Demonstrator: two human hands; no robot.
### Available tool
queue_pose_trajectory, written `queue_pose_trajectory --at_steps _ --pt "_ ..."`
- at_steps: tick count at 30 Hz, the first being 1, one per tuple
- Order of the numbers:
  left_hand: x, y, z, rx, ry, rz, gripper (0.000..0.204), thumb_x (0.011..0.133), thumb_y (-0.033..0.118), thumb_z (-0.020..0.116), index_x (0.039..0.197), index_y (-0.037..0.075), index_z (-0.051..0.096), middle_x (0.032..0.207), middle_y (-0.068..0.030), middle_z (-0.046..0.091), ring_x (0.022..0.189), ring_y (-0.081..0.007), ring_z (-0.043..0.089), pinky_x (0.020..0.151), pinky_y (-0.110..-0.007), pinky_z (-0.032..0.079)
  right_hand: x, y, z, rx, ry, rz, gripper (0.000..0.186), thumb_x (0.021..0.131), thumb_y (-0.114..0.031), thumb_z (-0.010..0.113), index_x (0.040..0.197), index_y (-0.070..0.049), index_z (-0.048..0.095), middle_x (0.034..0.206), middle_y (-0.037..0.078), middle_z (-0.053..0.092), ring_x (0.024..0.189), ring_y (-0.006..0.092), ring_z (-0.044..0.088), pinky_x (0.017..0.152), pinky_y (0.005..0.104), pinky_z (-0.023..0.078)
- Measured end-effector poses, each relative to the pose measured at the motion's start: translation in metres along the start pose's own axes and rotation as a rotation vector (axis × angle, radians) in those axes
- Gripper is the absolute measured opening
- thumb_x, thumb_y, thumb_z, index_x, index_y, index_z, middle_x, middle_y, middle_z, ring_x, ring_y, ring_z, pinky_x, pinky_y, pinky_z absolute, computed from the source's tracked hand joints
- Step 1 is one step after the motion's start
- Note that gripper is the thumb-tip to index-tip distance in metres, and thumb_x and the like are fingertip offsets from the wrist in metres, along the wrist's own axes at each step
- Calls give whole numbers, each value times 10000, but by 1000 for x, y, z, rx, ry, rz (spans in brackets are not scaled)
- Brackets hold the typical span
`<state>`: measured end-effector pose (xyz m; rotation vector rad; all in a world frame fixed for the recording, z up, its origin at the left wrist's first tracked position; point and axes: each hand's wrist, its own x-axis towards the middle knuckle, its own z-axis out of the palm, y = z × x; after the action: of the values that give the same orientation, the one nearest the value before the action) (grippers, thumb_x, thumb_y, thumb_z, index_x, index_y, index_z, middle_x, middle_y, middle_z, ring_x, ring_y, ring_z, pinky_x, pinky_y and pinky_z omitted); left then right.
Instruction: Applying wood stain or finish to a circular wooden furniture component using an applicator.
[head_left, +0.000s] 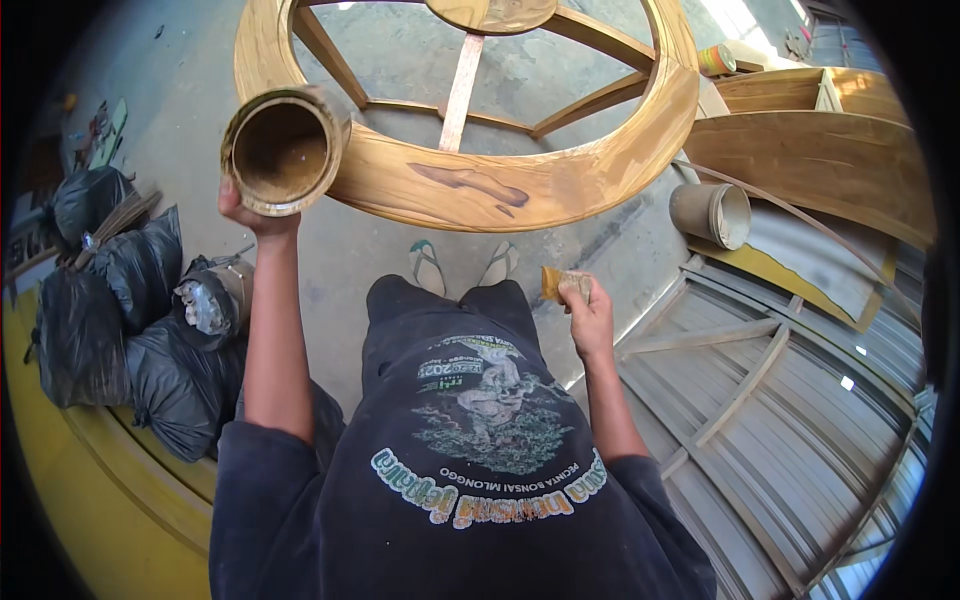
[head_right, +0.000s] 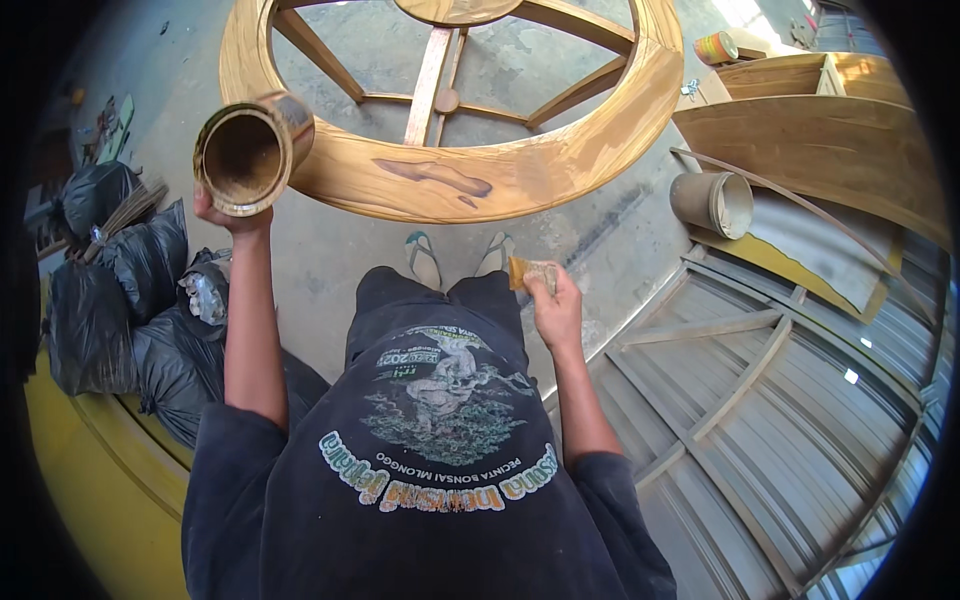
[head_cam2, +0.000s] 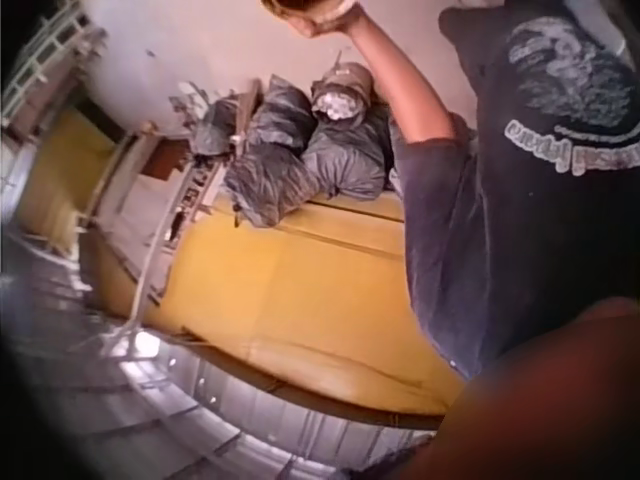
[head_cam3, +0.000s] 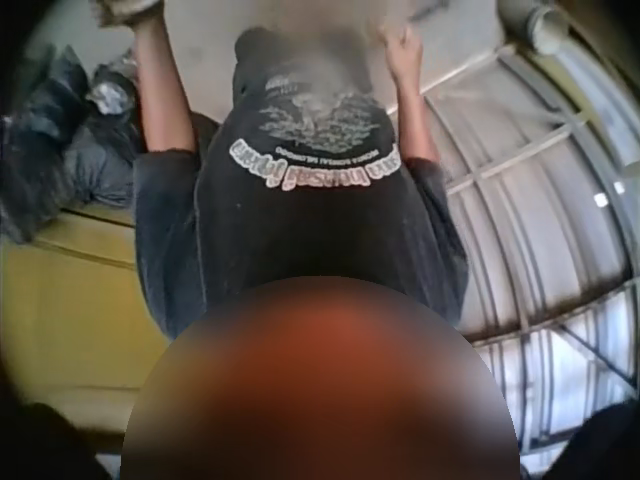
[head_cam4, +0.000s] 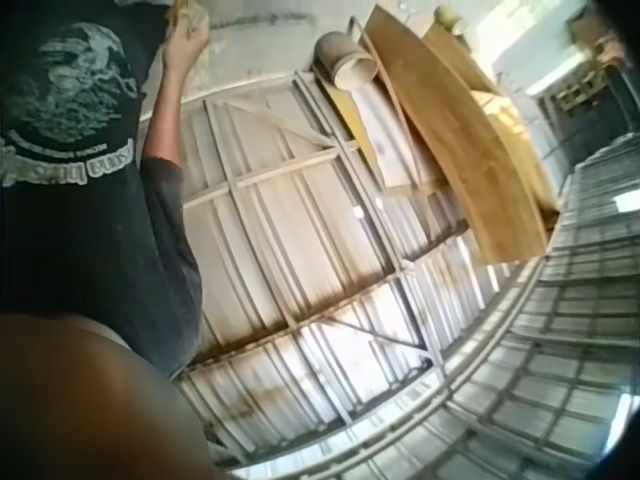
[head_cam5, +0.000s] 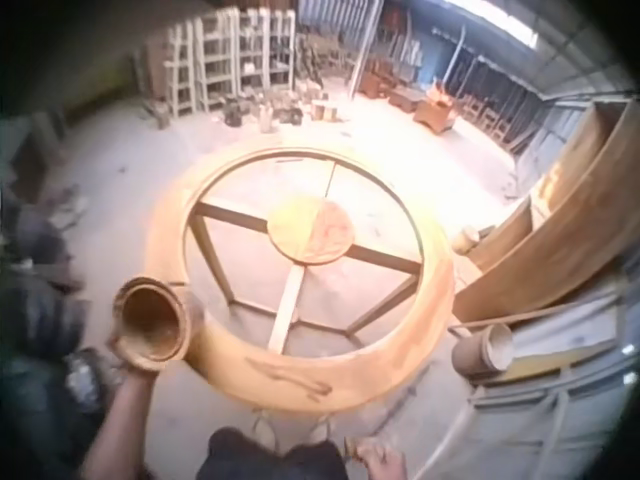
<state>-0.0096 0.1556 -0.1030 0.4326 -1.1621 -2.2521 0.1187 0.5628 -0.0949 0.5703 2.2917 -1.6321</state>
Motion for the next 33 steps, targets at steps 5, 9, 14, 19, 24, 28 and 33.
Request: queue_pose_trajectory --at_steps 5,9,14,19,24,28,33 --pt "-54 19 -52 -372 -174 -209 781 834 575 452 1407 45 486 1402 -156 530 1298 -342 505 1106 -500 402 -14 15 24 -8 -22 18 156 907 -101 653 1020 5 671 870 12 681 791 66 602 719 240 490" --pt "-99 31 -81 -419 -224 -271 804 814 555 510 1422 32 464 1439 -189 486 1310 -355 492 1097 -527 413 -9 9 33 -65 -34 -51 185 903 -96 680 1049 18 676 896 63 699 834 91 629 760 258 503" --pt "-101 41 -52 8 124 -141 787 825 557 498 1414 36 469 1409 -164 520 1290 -345 515 1089 -500 429 5 0 37 10 -61 -65 173 926 -93 664 1061 14 670 901 41 694 819 85 622 743 241 495" --pt "-57 54 -42 -9 151 -60 767 826 540 483 1398 29 492 1386 -182 541 1268 -346 535 1079 -506 439 14 -61 34 -429 120 -712 290 808 45 633 1079 -33 699 1000 132 697 900 289 653 796 345 513" --pt "19 35 -30 127 42 17 753 820 518 484 1384 19 506 1391 -178 538 1274 -353 526 1089 -499 428 45 -73 54 -768 350 -827 455 695 74 613 1110 -81 714 1115 76 684 1003 312 591 869 399 472" --pt "82 14 -52 -77 -171 -248 784 815 521 489 1409 11 479 1426 -188 505 1306 -366 494 1119 -503 392 63 -75 72 -878 409 -721 468 696 68 611 1120 -98 719 1184 69 671 995 293 571 887 412 448" --pt "147 -1 -57 -142 -624 -521 1015 760 519 586 1524 -39 219 1486 -269 384 1372 -410 405 1150 -541 340 33 -102 102 -903 406 -418 413 706 66 602 1092 -41 703 1118 114 675 990 310 580 866 410 460"
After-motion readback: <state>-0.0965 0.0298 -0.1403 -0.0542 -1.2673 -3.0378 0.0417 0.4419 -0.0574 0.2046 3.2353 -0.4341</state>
